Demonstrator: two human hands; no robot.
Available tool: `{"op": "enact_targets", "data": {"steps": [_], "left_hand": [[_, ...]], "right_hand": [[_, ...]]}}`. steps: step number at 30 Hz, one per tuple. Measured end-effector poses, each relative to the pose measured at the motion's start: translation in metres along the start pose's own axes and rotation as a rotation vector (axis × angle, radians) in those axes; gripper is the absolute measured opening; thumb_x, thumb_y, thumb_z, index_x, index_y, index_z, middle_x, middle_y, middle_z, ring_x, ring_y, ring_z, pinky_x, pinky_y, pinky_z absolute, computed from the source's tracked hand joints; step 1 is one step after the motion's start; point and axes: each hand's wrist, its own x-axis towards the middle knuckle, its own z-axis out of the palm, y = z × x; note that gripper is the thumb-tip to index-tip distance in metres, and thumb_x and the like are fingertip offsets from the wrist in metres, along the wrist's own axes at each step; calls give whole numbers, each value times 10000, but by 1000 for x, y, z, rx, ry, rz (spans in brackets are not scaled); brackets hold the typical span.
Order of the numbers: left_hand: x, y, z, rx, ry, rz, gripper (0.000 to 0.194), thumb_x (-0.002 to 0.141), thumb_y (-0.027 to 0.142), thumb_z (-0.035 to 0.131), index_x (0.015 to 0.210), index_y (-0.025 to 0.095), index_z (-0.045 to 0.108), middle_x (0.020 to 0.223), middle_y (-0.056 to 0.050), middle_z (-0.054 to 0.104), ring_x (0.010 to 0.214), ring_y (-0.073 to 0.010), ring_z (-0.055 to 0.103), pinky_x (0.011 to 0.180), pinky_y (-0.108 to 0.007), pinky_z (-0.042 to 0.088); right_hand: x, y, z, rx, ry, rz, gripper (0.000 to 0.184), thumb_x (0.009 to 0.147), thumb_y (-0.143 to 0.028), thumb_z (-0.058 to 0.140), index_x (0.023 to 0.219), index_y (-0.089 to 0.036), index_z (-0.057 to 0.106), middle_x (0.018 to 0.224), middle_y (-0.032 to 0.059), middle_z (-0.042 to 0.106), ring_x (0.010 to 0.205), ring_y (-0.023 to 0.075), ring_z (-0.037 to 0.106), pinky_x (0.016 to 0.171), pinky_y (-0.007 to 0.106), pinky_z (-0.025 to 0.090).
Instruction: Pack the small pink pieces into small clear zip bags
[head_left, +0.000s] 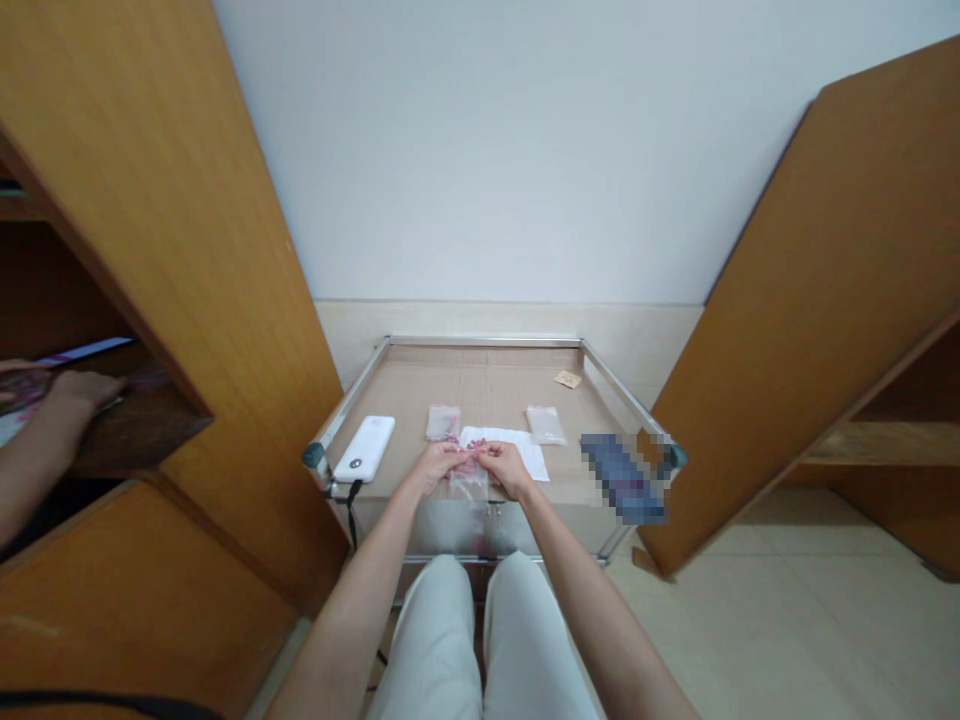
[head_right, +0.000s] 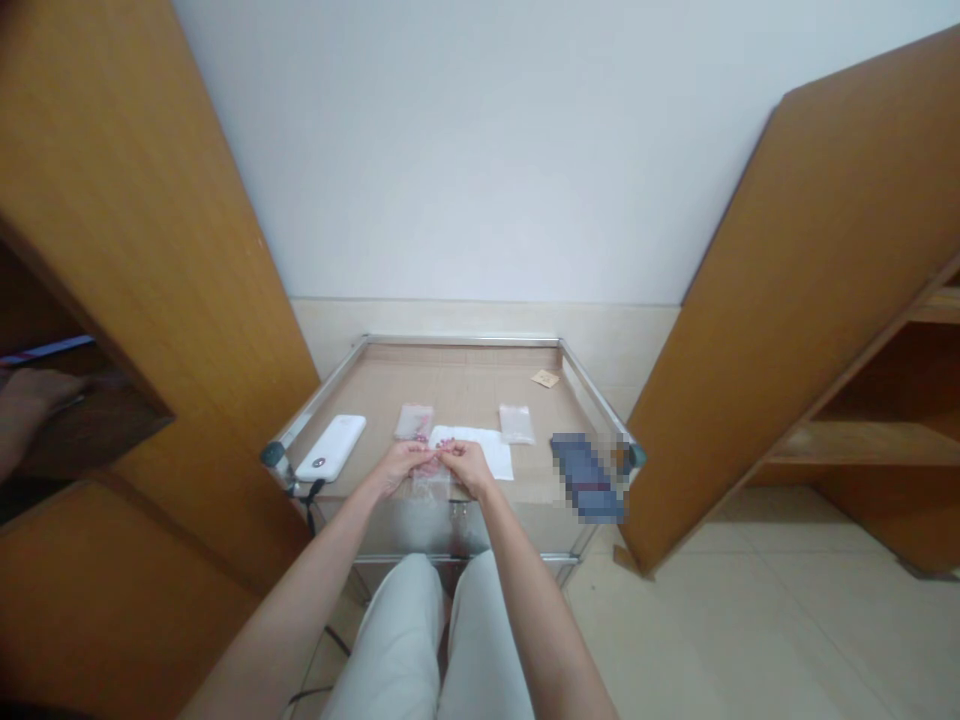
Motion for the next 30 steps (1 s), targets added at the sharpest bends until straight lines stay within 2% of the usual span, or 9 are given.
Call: {"op": "enact_targets", "data": {"steps": [11,17,24,30], "left_hand": [[4,-4,-2,22,-12,6,276,495,315,699,613,110,557,560,-31,629,507,-126,587,499,-219,454],[5,-5,-2,35,-23,10,297,493,328,698,635,103,565,567,-31,626,514,-127,588,515,-224,457],[1,-1,-1,35,-27,38,308,492,345,696,621,98,565,544,-12,610,491,-106,569,530,-224,454],[-4,3,-2,2,-13,8,284,524,321,688,654,106,556,595,-40,633,557,-120,595,563,-232,470]], "right_hand": [[2,5,0,15,24,17,164,530,-297,604,558,-139,568,394,-63,452,332,31,267,347,174,158],[3,6,0,26,22,-11,158,518,-283,607,552,-135,567,449,-39,502,381,43,337,374,170,210],[-4,-4,2,-4,23,16,179,541,-300,595,579,-126,578,410,-43,453,363,38,306,357,176,190],[-3,-4,1,-10,7,0,274,565,-399,600,566,-127,574,381,-58,397,335,30,259,334,181,159]]}}
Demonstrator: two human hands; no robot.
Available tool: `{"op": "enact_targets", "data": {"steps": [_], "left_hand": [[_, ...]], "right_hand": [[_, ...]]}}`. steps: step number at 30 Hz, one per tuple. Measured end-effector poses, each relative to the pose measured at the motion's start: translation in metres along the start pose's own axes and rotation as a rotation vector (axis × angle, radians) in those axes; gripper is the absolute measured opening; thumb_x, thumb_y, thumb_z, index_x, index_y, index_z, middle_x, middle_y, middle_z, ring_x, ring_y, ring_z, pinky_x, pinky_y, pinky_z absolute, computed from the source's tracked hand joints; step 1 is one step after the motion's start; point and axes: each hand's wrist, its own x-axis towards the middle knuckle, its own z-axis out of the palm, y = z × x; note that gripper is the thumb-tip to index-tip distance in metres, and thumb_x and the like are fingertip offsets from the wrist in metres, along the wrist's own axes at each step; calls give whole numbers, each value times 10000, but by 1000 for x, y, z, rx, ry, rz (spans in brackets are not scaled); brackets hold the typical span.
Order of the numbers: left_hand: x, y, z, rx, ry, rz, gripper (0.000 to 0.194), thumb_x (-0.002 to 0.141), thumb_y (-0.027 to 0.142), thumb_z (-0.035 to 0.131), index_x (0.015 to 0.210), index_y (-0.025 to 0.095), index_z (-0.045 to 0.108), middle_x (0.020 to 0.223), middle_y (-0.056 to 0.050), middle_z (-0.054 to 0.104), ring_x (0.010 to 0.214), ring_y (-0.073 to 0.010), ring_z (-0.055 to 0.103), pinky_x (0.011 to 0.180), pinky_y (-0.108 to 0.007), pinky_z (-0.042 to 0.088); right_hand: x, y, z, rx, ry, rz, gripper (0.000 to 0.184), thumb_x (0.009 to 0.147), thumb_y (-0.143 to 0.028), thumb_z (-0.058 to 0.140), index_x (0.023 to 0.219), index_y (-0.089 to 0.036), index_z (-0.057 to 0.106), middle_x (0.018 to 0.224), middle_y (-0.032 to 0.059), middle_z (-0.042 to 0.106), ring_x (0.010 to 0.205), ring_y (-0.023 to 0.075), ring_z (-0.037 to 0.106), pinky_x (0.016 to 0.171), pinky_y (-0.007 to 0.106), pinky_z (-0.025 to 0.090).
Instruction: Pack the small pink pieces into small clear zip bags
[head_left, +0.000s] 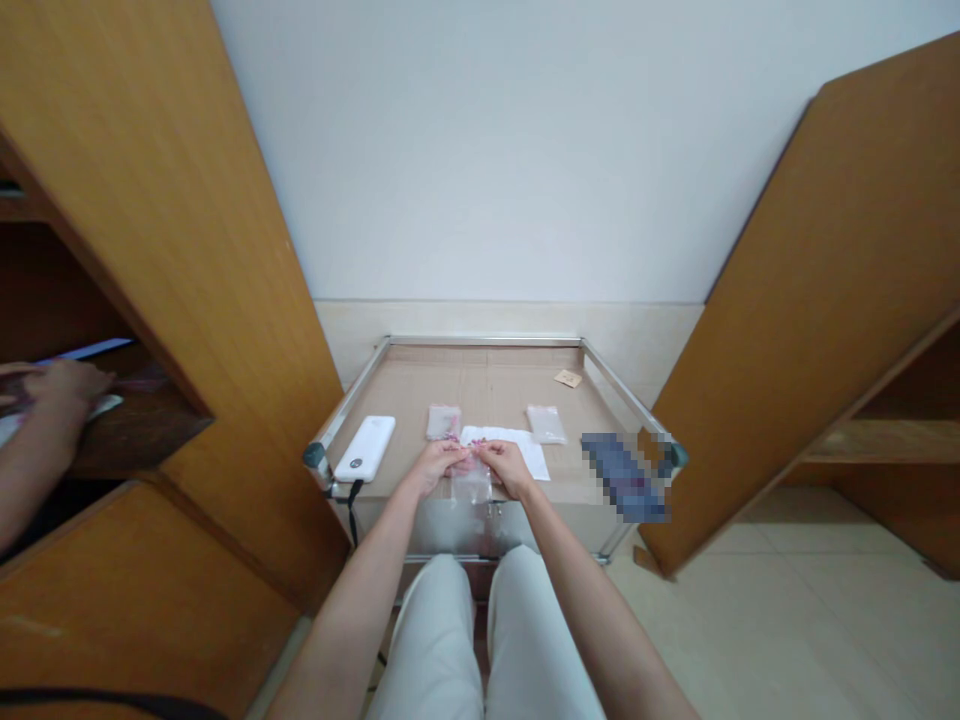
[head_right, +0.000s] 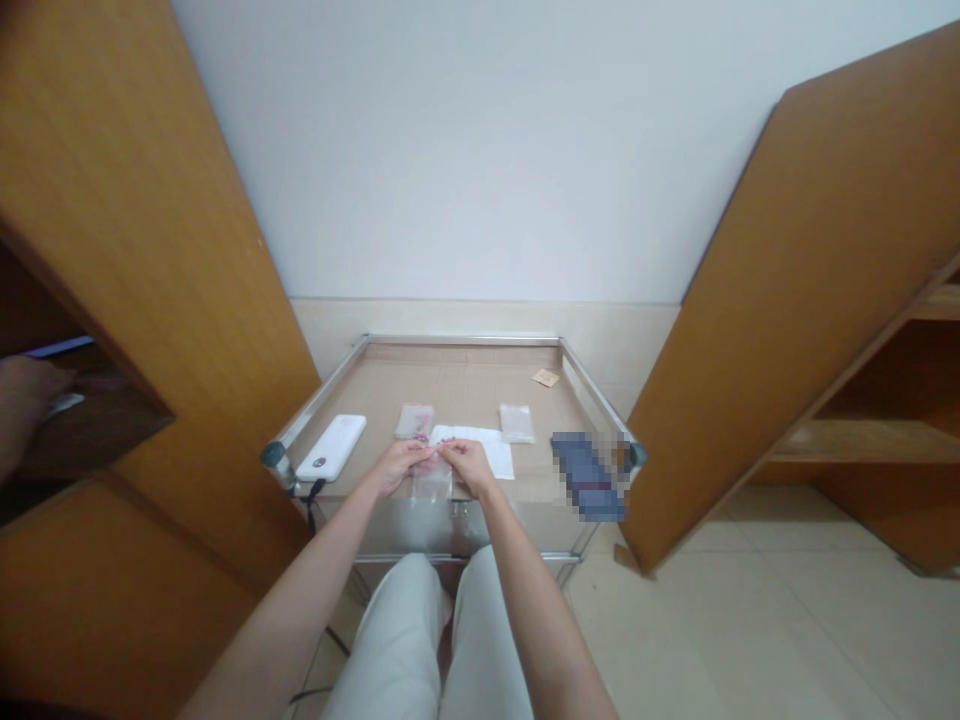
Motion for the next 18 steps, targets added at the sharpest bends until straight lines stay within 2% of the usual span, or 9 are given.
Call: {"op": "enact_targets", "data": {"steps": [12,18], "left_hand": [[-1,2,1,-82,27,5,253,545,281,685,676,107,556,626,-40,644,561,-121,603,568,-225,474],[-1,1,1,-178,53,48,222,570,261,670,694,103,576,656,-55,649,605,-127,609,616,-242,478]], "right_hand": [[4,6,-3,18,-15,-55,311,605,-435,576,551,-129,560,378,-64,381,307,25,232,306,184,133],[7,11,-5,51,36,-82,305,632,-438,553,560,-142,528,383,-69,377,303,25,242,312,182,142]]}}
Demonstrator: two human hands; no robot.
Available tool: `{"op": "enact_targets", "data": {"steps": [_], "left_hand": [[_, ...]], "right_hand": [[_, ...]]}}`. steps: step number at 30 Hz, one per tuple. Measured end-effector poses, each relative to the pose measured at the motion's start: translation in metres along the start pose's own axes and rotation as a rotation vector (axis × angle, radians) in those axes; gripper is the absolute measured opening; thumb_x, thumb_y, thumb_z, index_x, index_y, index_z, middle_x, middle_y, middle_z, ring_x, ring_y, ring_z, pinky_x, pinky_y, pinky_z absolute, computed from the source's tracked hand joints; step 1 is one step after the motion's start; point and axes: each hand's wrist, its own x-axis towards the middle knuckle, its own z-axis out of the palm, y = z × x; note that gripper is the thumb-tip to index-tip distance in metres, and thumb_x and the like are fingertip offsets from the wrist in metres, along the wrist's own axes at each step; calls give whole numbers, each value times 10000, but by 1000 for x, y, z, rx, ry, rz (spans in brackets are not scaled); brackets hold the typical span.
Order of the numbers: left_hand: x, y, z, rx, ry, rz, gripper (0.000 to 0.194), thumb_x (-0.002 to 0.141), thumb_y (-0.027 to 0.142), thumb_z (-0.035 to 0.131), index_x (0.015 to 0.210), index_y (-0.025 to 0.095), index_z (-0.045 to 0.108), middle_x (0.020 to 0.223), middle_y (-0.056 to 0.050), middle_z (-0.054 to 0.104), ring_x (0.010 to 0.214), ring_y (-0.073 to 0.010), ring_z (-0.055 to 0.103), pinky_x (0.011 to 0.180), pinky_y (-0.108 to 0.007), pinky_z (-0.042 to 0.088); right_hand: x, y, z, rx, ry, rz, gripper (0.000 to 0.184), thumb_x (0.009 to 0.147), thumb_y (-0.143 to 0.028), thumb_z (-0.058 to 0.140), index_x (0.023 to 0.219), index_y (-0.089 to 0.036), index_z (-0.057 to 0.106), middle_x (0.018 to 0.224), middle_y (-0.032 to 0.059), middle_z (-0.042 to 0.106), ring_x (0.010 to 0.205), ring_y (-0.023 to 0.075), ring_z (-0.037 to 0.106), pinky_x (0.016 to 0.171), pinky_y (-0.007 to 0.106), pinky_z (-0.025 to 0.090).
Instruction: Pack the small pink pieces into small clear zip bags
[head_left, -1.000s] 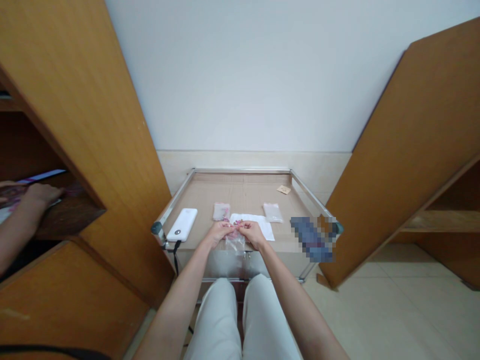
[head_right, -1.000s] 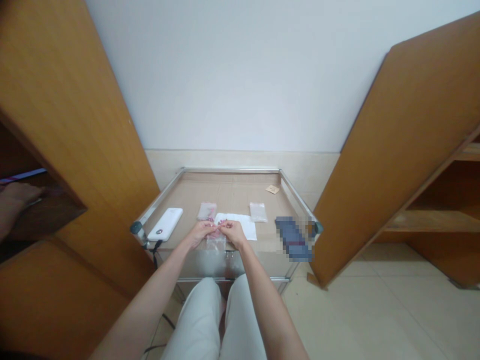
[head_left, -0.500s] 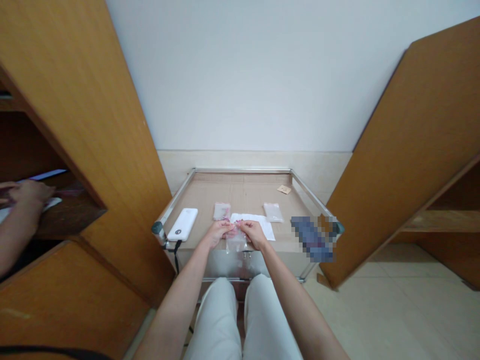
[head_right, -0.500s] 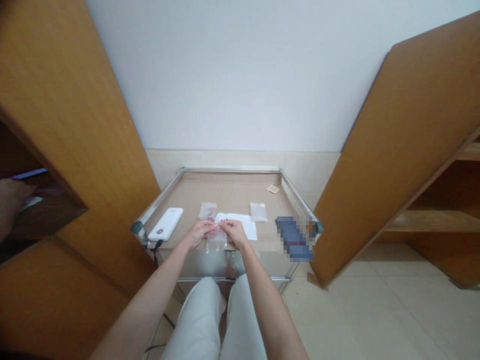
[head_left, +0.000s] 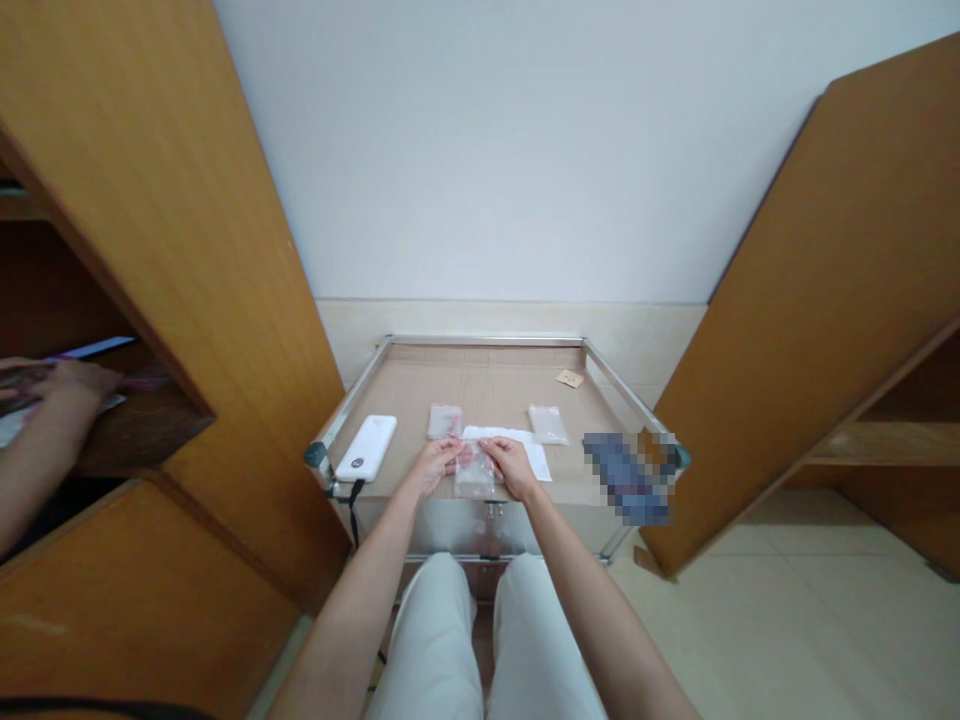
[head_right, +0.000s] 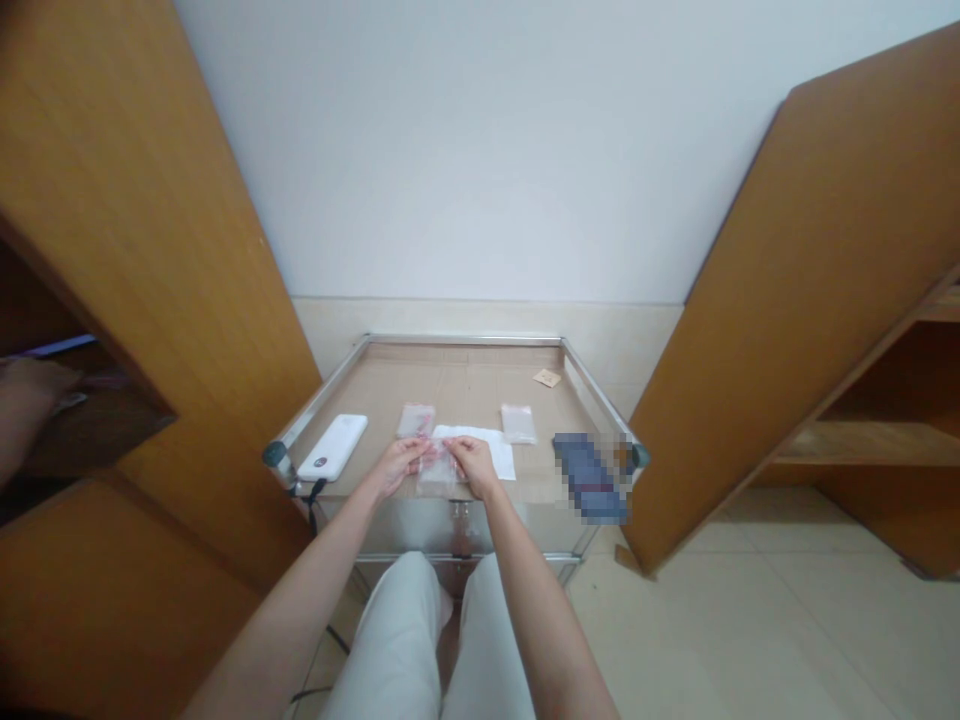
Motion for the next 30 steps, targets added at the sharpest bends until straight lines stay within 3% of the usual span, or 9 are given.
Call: {"op": "enact_targets", "data": {"steps": [11,24,30], "left_hand": [[3,-4,-7,-102,-11,35,135,591,203,652,658,103,591,707,-57,653,687,-146,615,698,-279,478],[-5,4,2,-37,18,0,139,696,219,552,785,112,558,719,-90,660,640,-151,624,624,-263,487],[-4,1,1,44,-18,22,222,633,304,612,742,124,542,687,-62,650,656,-165,626,589,-248,481]], "right_hand": [[-1,-3,1,-39,20,-1,334,645,-468,524,539,-152,505,365,-74,355,305,38,250,333,197,143],[-1,-7,1,3,17,1,345,640,-480,526,540,-150,507,364,-70,356,306,37,238,339,204,125],[2,-7,-2,114,71,35,376,647,-521,491,676,-152,557,407,-61,386,314,42,230,330,210,123]]}}
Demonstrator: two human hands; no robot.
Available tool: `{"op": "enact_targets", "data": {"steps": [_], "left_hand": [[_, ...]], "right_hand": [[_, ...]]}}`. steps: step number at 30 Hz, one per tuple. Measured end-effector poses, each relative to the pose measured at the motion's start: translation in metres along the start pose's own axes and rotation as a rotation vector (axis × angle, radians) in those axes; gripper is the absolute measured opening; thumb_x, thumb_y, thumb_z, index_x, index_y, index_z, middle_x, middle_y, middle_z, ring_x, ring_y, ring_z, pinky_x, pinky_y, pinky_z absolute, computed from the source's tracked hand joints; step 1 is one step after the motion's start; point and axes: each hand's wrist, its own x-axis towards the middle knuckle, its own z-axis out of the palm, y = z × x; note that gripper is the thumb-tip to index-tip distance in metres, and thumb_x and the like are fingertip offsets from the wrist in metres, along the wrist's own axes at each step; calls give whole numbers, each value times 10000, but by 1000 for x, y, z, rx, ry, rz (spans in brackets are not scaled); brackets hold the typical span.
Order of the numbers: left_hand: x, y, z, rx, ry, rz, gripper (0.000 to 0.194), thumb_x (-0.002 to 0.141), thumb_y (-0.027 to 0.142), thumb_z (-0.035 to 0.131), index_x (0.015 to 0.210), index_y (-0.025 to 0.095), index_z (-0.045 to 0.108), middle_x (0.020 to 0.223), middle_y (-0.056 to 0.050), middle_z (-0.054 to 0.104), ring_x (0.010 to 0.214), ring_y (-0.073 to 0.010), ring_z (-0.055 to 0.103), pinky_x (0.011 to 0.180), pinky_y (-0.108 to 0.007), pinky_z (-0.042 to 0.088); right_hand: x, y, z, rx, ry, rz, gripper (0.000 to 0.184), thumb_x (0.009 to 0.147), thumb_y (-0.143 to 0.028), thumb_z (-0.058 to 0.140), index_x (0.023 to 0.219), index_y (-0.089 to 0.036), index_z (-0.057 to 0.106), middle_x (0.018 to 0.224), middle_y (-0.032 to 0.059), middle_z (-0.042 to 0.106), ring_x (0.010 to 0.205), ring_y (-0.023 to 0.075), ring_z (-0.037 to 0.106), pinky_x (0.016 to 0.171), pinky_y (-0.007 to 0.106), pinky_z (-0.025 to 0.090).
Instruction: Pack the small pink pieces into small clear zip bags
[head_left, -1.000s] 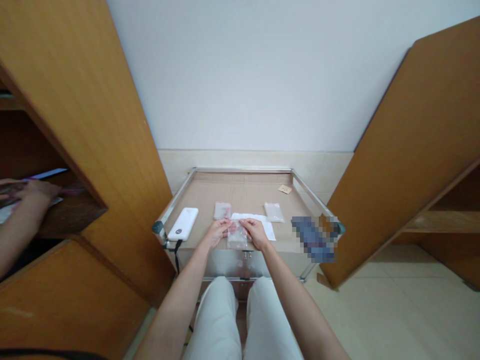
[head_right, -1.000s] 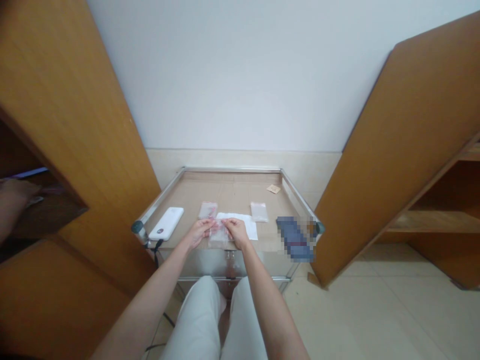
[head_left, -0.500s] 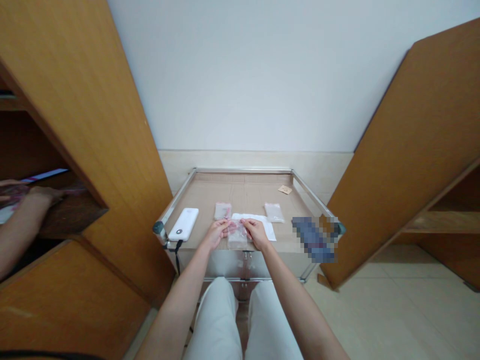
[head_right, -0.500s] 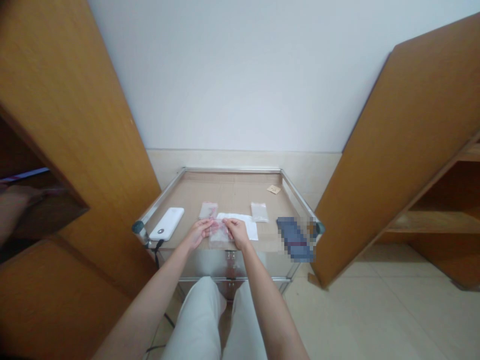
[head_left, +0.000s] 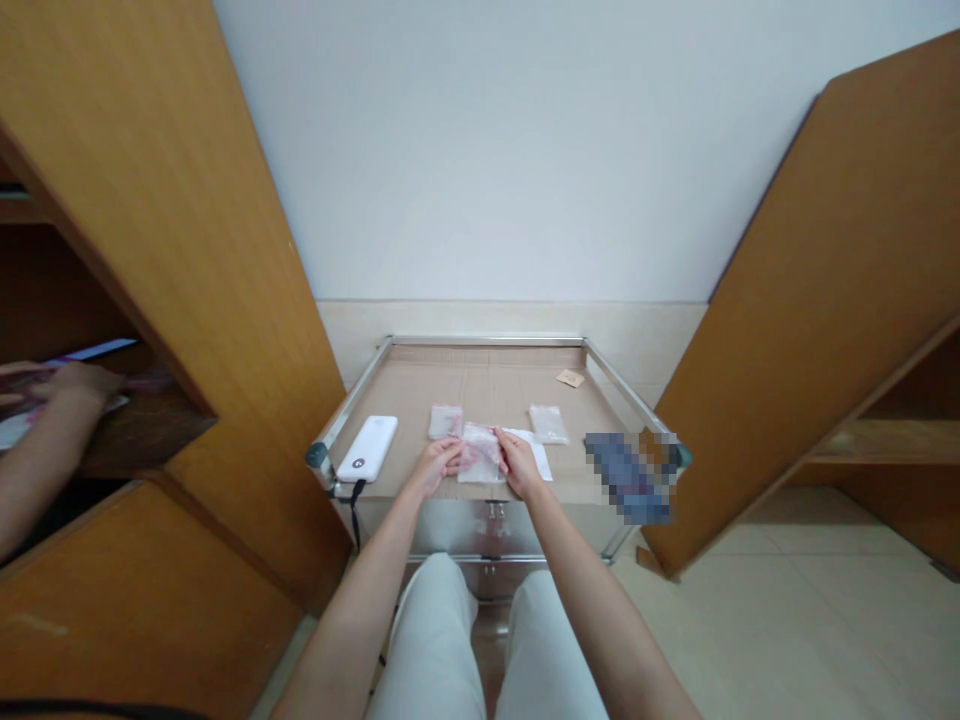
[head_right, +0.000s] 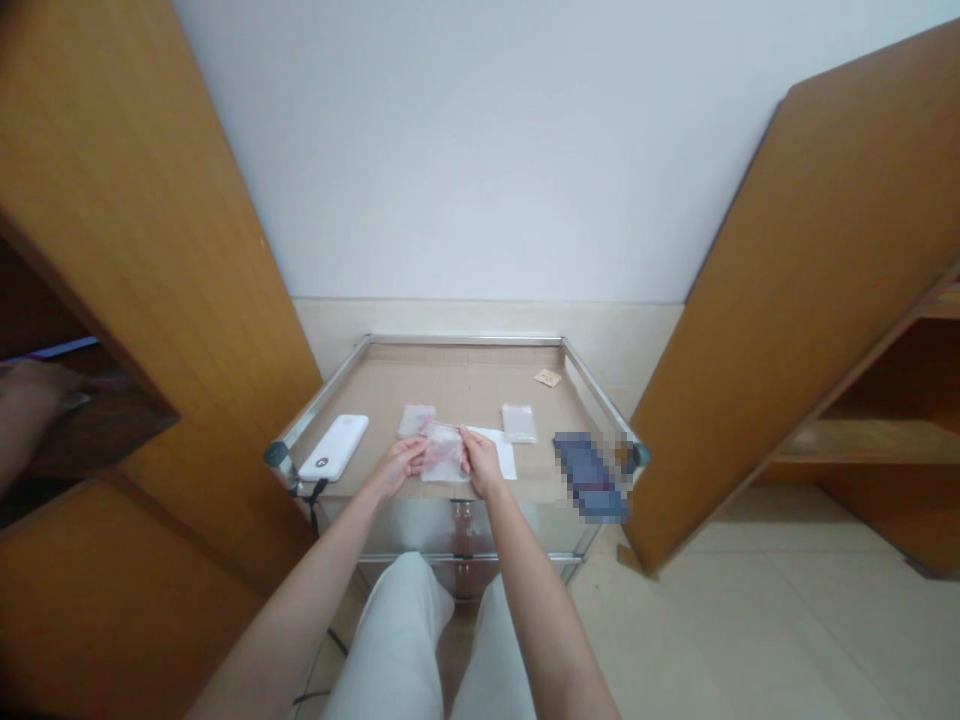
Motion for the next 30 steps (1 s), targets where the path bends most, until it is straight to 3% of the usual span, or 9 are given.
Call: {"op": "enact_targets", "data": {"steps": [8,14,21,23,26,30], "left_hand": [[1,-4,-2,138,-76,-3,270,616,340,615,741,111,544,632,-59,642,564,-137,610,570,-252,483],[1,-5,-2,169,-46,8,278,626,355,601,749,119,519,585,-45,627,495,-125,592,491,-221,466],[-1,-1,1,141,-23,13,260,651,363,578,749,140,488,553,-35,624,460,-121,583,471,-213,455],[-1,-1,1,147,-22,11,259,653,366,576,745,140,487,552,-37,625,460,-122,583,467,-210,452],[0,-1,1,146,-18,3,261,654,365,576,750,139,487,549,-38,625,460,-124,584,459,-208,451],[0,-2,1,110,-20,-10,272,673,378,554,764,129,493,555,-43,625,464,-120,586,468,-208,460]], "right_hand": [[3,0,-2,153,23,20,348,650,-500,510,708,-161,565,406,-63,362,318,46,231,325,216,120],[3,-1,-2,172,9,16,352,644,-489,521,744,-154,564,401,-81,335,304,28,206,322,197,108],[-1,3,0,89,126,-81,569,624,-459,555,1118,-195,455,446,-87,410,320,40,300,334,178,207],[-3,3,2,37,142,-104,550,628,-472,542,1091,-180,494,452,-72,437,331,48,324,343,187,238],[-5,2,5,-34,155,-122,435,640,-490,514,890,-147,608,427,-55,433,334,54,333,348,198,249],[0,-4,9,-129,200,-153,370,638,-471,523,760,-138,630,427,-37,459,354,60,337,360,199,254]]}}
